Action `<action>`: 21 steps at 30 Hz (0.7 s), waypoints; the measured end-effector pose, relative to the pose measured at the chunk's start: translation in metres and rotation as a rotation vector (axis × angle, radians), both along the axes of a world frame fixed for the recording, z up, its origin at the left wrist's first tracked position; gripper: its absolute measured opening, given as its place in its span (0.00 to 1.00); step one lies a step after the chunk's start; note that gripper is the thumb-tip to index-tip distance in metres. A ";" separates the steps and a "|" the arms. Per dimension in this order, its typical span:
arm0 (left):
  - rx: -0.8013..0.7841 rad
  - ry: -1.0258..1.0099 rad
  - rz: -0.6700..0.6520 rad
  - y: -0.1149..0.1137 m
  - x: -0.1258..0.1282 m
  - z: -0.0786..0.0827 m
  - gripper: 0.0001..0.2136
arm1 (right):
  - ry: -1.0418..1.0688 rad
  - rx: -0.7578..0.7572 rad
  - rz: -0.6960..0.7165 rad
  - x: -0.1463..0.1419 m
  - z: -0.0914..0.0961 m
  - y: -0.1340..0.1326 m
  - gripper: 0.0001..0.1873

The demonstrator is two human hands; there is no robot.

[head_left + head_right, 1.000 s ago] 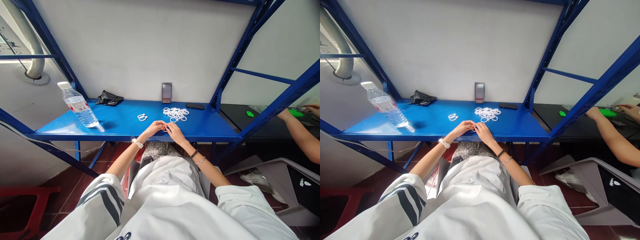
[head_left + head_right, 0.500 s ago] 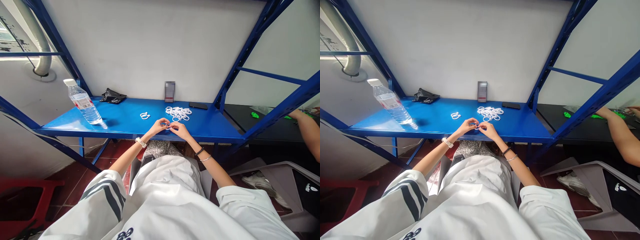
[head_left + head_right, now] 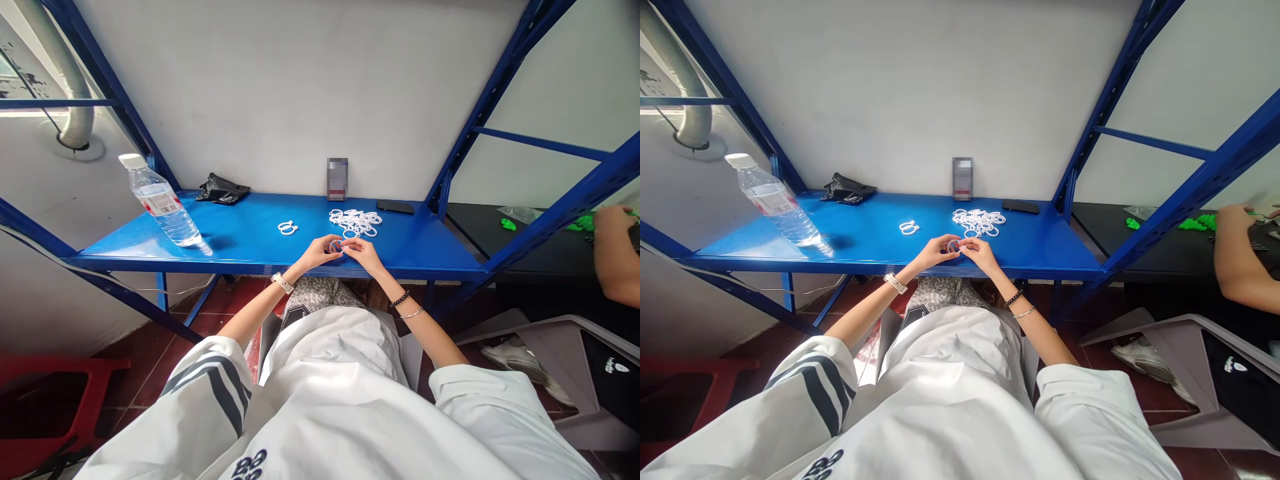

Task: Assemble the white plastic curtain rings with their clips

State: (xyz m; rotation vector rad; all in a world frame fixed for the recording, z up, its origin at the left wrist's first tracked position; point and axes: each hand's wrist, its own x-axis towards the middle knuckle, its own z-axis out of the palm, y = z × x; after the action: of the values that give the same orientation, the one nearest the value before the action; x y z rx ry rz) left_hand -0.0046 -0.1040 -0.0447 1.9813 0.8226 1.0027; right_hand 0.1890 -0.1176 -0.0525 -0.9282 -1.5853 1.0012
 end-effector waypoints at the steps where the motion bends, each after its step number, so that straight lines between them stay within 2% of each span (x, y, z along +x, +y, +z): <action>1: -0.016 0.000 0.005 0.000 0.000 0.000 0.26 | -0.002 0.000 -0.005 -0.001 0.000 -0.001 0.19; 4: -0.092 -0.026 -0.017 0.002 -0.002 0.000 0.28 | 0.006 -0.007 -0.006 -0.002 0.001 -0.003 0.20; 12: -0.348 -0.245 -0.082 0.004 -0.004 0.005 0.29 | 0.039 -0.035 -0.013 -0.004 -0.001 -0.003 0.23; 21: -0.386 -0.316 -0.118 0.001 -0.008 0.010 0.28 | 0.034 -0.058 0.043 -0.004 -0.002 -0.001 0.23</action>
State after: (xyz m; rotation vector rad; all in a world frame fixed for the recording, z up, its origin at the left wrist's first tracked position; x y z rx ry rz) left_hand -0.0129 -0.1034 -0.0351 1.4805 0.6577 0.9724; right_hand 0.1846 -0.1190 -0.0548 -0.9144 -1.5608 1.0928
